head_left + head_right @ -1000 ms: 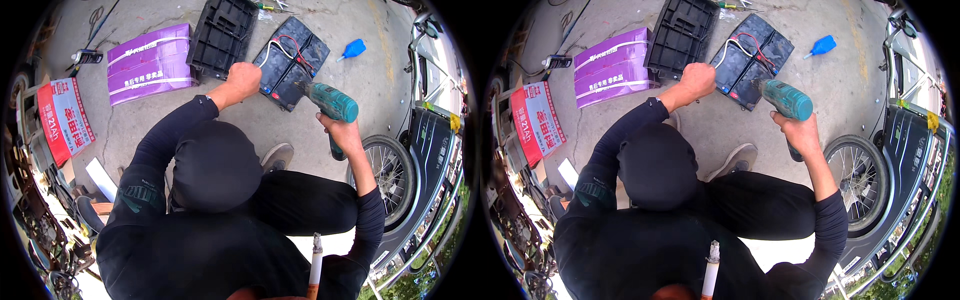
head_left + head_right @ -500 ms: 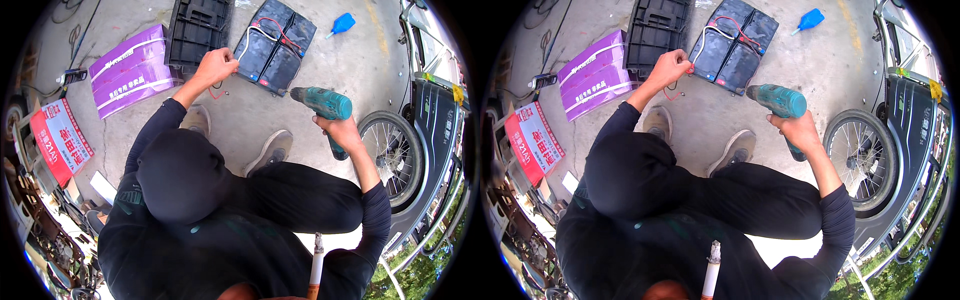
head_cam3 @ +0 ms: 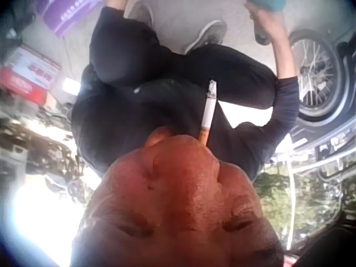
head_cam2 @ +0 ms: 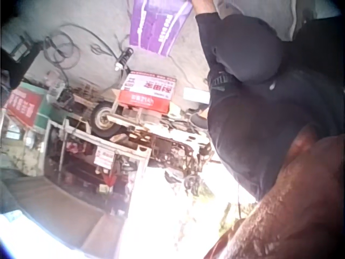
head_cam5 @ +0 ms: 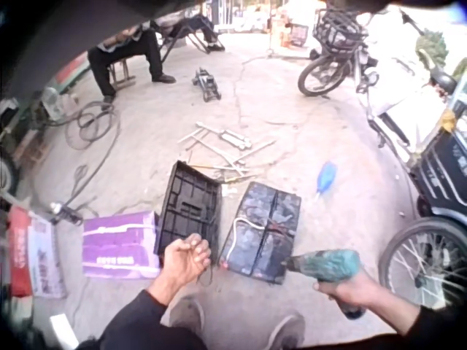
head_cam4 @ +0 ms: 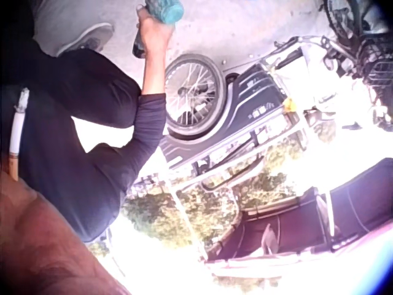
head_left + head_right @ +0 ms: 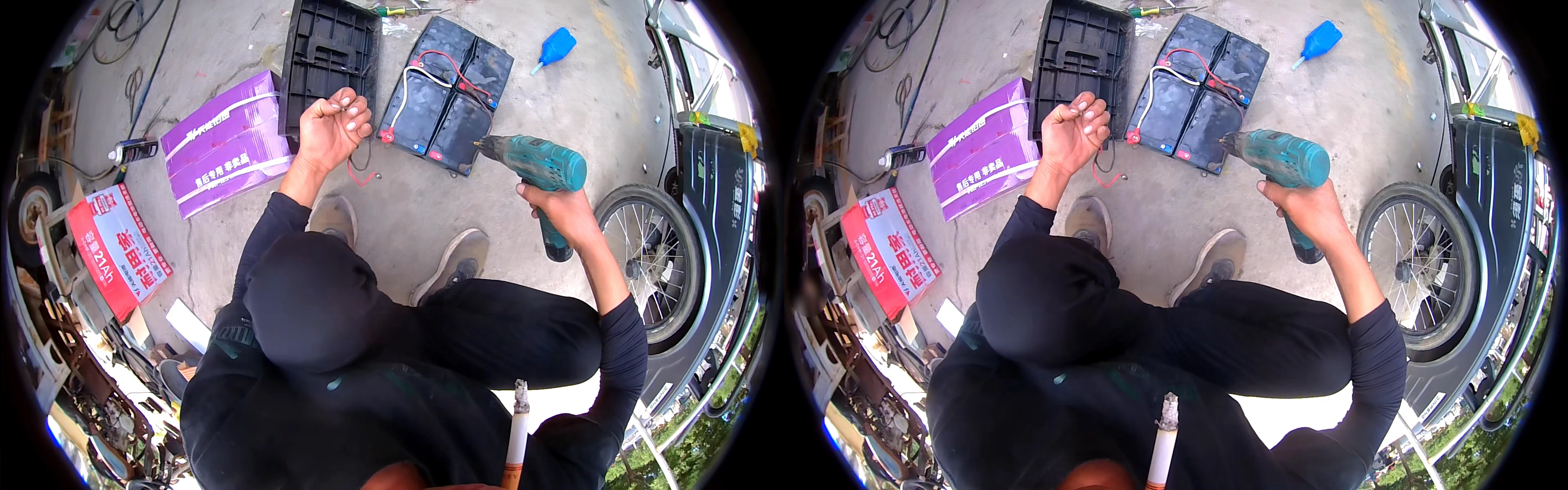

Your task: The person removes a battery pack from a vehicle, places it on the ground, and uses pliers and a power drill to open the casing and disconnect internal wires.

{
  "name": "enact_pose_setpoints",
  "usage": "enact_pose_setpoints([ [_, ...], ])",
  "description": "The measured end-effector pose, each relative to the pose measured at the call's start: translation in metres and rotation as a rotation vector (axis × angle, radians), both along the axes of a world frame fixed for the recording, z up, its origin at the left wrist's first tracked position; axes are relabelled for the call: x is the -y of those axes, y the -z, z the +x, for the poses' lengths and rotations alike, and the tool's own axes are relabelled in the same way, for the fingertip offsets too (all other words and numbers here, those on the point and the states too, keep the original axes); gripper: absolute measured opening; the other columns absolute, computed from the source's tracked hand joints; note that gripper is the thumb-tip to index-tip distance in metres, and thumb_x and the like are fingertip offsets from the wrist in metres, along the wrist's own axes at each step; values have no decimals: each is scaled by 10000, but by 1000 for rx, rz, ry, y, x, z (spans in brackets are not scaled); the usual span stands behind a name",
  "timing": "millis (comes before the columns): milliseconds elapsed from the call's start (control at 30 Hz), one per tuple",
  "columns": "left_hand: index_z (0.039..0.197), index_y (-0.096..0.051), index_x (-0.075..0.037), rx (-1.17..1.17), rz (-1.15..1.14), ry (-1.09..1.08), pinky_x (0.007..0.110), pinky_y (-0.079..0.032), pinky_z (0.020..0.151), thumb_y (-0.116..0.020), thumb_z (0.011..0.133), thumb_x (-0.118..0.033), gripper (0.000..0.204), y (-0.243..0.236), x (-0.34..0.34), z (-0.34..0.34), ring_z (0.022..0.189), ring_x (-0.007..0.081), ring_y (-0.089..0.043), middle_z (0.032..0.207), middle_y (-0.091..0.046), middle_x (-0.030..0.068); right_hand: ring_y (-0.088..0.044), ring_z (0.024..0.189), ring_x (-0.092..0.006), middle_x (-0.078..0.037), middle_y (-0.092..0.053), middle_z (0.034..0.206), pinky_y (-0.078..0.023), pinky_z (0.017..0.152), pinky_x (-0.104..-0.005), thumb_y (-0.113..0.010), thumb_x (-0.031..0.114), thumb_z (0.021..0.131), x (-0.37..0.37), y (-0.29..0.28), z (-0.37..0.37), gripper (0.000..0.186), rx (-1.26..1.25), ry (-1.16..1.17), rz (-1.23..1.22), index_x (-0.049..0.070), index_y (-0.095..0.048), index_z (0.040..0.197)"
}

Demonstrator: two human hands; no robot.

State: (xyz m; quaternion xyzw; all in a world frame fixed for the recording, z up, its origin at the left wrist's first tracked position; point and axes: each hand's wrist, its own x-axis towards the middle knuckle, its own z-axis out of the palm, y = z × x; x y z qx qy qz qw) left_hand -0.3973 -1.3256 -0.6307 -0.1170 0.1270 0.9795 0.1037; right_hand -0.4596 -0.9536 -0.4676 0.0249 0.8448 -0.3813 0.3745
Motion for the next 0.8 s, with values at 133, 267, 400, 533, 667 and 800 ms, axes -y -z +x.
enact_pose_setpoints([
  [133,805,-460,-97,-11,-109,118,293,-402,620,-504,806,-170,85,-4,-7,-15,655,137,-411,794,-443,29,-571,655,-120,-3,-614,806,-502,608,-311,-778,173,896,3,8,-11,227,2,12,14,33,-657,1027],
  [267,803,-488,-112,105,-401,268,297,-395,562,-544,962,-331,276,-25,-26,-53,575,117,-404,743,-461,-2,-573,658,-119,-4,-608,809,-506,605,-314,-777,159,894,3,15,-21,224,8,54,-18,32,-655,1032],
  [400,966,-643,-24,-238,-1849,360,410,-507,624,-677,950,-306,284,-22,-59,-111,629,243,-617,677,-614,83,-574,663,-117,-8,-622,832,-511,602,-310,-777,153,893,6,15,-24,222,13,103,-52,30,-657,1033],
  [533,991,-677,-33,-745,-2230,211,533,-543,741,-651,945,-253,226,6,-69,-143,812,412,-697,829,-709,214,-578,667,-112,-9,-644,857,-511,595,-301,-776,143,890,7,12,-24,223,-30,71,-83,29,-668,1048],
  [667,968,-657,-47,-956,-2390,298,536,-551,705,-620,926,-194,157,14,-76,-160,806,405,-703,819,-707,196,-579,651,-109,-11,-658,862,-511,585,-298,-774,131,887,-8,13,-24,227,-69,61,-65,21,-676,1059],
  [800,902,-651,1,-1142,-2392,316,511,-578,694,-615,822,-67,111,21,-93,-169,799,401,-712,815,-704,199,-645,655,-148,-59,-703,776,-545,656,-346,-809,246,845,-28,23,-25,363,-41,59,25,28,-712,1118],
])
